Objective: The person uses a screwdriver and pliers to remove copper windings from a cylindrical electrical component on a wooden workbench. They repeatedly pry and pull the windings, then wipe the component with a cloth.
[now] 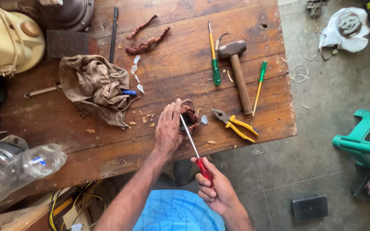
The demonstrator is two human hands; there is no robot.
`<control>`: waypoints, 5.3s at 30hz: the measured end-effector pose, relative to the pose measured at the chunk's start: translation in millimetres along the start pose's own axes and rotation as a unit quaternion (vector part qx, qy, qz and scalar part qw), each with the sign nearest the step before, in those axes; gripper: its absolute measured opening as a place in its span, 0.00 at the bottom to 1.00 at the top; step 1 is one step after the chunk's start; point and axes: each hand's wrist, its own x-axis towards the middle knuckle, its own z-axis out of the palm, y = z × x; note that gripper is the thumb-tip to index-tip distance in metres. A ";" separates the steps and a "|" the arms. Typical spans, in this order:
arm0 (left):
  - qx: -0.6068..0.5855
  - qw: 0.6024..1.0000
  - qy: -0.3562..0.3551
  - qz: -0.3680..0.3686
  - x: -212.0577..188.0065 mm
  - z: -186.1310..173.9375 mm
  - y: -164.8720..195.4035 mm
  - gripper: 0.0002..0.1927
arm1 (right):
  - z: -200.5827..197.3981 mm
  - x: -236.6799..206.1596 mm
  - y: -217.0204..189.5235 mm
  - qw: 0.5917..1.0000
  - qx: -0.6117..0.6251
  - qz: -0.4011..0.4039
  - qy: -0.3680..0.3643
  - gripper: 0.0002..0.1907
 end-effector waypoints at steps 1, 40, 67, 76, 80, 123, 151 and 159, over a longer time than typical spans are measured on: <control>-0.039 0.999 0.005 -0.007 0.7 -0.7 -2.3 0.65 | 5.1 -1.7 -0.7 1.000 0.026 0.007 -0.001 0.21; -0.015 0.995 -0.038 0.088 49.6 7.7 43.7 0.64 | -97.9 -111.4 7.3 0.852 -0.237 -0.316 0.345 0.23; -0.104 0.992 -0.064 -0.015 23.1 -4.6 -9.4 0.61 | 58.1 -75.1 -8.7 0.392 -0.808 -0.235 0.372 0.22; -0.162 0.986 -0.039 -0.006 16.3 10.9 -16.4 0.58 | 147.7 -49.5 -65.3 0.260 -0.924 -0.049 0.275 0.11; -0.169 0.985 -0.034 -0.001 13.4 8.0 -14.8 0.58 | 198.6 -32.2 -130.1 0.214 -0.950 -0.068 0.217 0.15; -0.156 0.988 -0.007 0.014 23.0 25.2 -23.5 0.67 | 238.3 123.6 -246.3 0.005 -0.852 -0.514 0.100 0.29; -0.019 0.982 0.133 -0.136 130.5 -12.9 -32.2 0.21 | 26.4 -14.1 -109.6 0.637 -0.744 -0.146 0.141 0.20; -0.019 0.992 0.051 -0.117 134.5 0.2 -51.4 0.19 | 54.4 7.9 -91.4 0.544 -0.809 -0.005 0.224 0.15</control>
